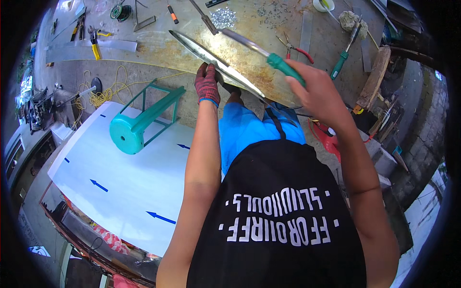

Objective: The user is soldering together components of a metal sign frame using a soldering iron and solder wire on a workbench.

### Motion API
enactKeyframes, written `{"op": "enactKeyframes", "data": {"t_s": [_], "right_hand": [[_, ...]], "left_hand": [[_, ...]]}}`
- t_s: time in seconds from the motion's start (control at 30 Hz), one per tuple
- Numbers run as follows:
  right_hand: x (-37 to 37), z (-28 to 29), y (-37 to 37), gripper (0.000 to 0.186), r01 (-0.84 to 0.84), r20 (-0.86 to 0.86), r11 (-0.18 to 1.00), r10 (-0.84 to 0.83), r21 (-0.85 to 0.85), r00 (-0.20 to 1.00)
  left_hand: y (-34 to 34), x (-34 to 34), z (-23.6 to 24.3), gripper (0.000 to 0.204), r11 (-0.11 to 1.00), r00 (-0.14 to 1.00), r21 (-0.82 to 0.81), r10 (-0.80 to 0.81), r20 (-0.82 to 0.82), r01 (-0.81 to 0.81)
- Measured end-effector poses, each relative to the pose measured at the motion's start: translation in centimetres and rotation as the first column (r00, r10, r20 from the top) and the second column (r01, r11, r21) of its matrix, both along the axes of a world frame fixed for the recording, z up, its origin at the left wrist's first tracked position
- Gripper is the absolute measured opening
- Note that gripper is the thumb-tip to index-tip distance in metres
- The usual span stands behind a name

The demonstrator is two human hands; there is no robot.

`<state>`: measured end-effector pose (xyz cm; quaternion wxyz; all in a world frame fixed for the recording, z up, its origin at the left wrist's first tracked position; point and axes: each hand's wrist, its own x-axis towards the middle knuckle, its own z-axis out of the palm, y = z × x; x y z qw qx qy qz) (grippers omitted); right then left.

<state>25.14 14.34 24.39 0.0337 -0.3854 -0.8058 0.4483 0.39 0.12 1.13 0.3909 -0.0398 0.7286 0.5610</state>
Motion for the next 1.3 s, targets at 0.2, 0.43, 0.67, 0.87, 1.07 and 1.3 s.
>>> {"op": "enactKeyframes", "data": {"t_s": [0.2,0.43,0.67,0.87,1.07,1.3], "right_hand": [[8.7,-1.0,0.0,0.037,0.363,0.031,0.926,-0.362,-0.105,0.932],[9.0,-1.2,-2.7,0.042,0.289,-0.025,0.956,-0.291,-0.046,0.957],[-2.8,-2.3,-3.6,0.049,-0.066,0.034,0.997,0.067,-0.034,0.997],[-8.5,-3.5,-4.8,0.057,-0.264,0.354,0.963,0.226,0.062,0.907],[-10.6,-4.1,-6.2,0.046,-0.375,0.413,0.898,0.258,0.232,0.873],[-12.0,-4.4,-6.7,0.043,-0.371,0.431,0.893,0.238,0.255,0.870]], "left_hand": [[0.2,-0.1,0.4,0.047,0.997,0.999,-0.070,-0.027,0.035,0.030],[0.2,-0.2,0.4,0.048,0.997,0.999,-0.072,-0.032,0.030,0.034],[0.4,0.1,0.6,0.042,1.000,1.000,-0.022,-0.003,0.013,0.004],[0.0,0.0,-0.8,0.042,1.000,0.999,-0.015,0.002,-0.045,-0.003],[0.4,0.2,-0.1,0.043,0.997,0.997,-0.059,-0.061,-0.053,0.058],[0.4,0.3,-0.1,0.040,1.000,1.000,-0.022,-0.009,-0.017,0.008]]}}
